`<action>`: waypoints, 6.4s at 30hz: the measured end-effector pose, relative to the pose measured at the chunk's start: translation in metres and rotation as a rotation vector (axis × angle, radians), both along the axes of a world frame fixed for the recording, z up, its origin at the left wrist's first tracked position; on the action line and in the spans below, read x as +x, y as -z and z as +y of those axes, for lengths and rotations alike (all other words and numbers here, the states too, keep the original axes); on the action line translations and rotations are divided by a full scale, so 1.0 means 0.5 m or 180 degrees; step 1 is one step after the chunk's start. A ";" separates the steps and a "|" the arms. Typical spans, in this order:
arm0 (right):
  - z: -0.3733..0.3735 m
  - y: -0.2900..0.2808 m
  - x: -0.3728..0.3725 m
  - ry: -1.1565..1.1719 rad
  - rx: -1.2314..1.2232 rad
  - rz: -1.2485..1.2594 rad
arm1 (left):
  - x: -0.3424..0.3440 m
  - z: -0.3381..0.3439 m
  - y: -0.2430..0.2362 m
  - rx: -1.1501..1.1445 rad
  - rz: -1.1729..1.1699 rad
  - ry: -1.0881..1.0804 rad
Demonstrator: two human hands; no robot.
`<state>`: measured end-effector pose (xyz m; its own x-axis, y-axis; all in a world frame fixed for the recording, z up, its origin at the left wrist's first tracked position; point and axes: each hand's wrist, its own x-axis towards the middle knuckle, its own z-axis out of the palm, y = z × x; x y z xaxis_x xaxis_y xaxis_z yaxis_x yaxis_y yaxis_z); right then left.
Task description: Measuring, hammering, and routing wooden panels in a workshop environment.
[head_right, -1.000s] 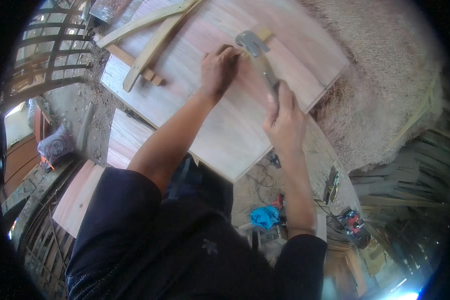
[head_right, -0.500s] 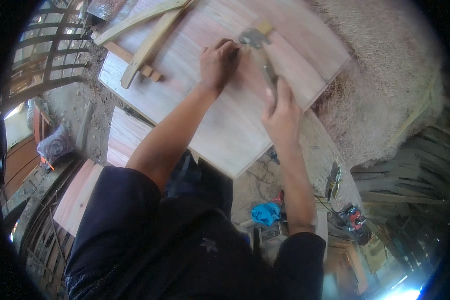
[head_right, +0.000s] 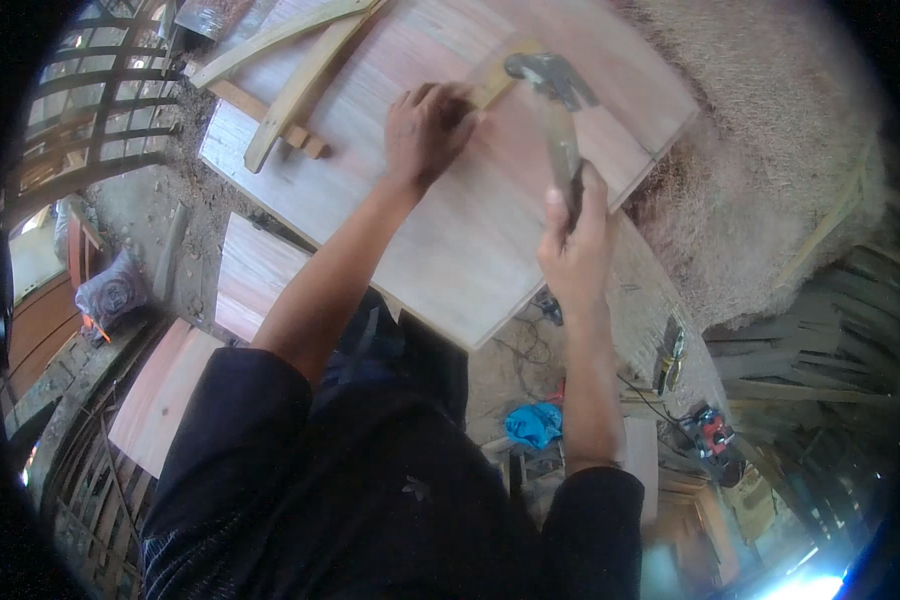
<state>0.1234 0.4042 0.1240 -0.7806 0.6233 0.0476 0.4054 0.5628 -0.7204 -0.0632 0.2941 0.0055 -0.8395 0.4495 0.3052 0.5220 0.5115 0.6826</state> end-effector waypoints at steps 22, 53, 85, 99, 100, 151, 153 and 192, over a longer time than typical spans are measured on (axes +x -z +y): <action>0.024 -0.007 -0.053 -0.0381 0.0956 0.0172 | 0.003 -0.023 0.030 -0.0269 -0.0082 0.0171; 0.044 0.049 -0.061 -0.0517 0.0818 -0.0878 | -0.003 -0.011 0.045 -0.0178 0.0152 0.0073; -0.126 0.175 0.347 0.2359 0.0612 -0.1019 | -0.122 0.133 0.007 -0.0764 -0.0238 0.0308; -0.045 0.125 0.358 0.2376 0.0859 -0.0960 | -0.097 -0.079 -0.030 -0.0064 -0.1294 0.0838; -0.009 0.145 0.381 0.2133 0.1037 -0.1115 | -0.081 -0.139 -0.027 -0.0101 -0.1297 0.0842; 0.239 0.158 0.571 -0.0606 0.1698 -0.1512 | 0.096 -0.320 -0.065 0.0286 -0.1219 0.0468; 0.204 0.110 0.491 -0.0430 0.1515 -0.1248 | 0.110 -0.321 -0.099 0.0144 -0.0938 0.0603; -0.069 0.099 0.391 0.2057 -0.1021 -0.0012 | 0.014 -0.023 0.017 0.0927 -0.0943 -0.0336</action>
